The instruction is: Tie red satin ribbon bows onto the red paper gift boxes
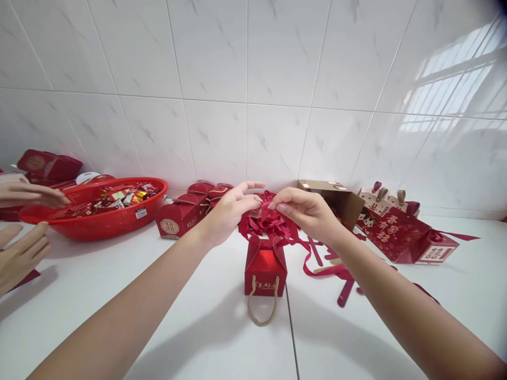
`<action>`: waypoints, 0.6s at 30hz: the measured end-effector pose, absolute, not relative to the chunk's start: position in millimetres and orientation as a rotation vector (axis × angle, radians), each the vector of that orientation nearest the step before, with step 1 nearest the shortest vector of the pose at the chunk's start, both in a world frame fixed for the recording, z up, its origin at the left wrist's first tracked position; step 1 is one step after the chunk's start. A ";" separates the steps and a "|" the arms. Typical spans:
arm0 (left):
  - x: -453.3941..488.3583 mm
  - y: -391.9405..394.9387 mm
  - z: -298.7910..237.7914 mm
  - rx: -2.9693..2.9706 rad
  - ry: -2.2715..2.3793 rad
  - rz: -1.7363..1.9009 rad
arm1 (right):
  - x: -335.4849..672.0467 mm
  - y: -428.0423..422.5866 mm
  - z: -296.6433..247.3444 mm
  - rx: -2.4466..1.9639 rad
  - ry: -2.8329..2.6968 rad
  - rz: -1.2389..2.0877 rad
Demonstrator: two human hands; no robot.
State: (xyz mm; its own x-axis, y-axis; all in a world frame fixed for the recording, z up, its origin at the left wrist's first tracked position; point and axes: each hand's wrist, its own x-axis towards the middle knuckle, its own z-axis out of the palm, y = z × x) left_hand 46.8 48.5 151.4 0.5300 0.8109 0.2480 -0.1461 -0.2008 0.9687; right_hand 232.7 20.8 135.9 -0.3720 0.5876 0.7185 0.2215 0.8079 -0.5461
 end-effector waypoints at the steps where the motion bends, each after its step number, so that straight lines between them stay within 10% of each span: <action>1: 46.6 48.8 152.0 1.493 0.608 0.965 | 235.0 21.5 135.6 -0.596 -2.036 0.290; 8: 43.4 49.2 151.1 1.383 0.617 0.989 | 241.1 23.7 129.5 -0.726 -2.148 -0.624; 18: 33.2 41.7 128.9 2.154 1.016 1.620 | 241.6 6.1 103.4 -0.925 -1.716 -0.537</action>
State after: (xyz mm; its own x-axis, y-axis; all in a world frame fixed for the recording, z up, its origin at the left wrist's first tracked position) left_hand 33.2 41.7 128.9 0.1335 0.6641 0.7356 0.3733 -0.7213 0.5835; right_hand 241.6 6.1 103.4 -0.1355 0.3184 0.9382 0.7966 0.5981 -0.0879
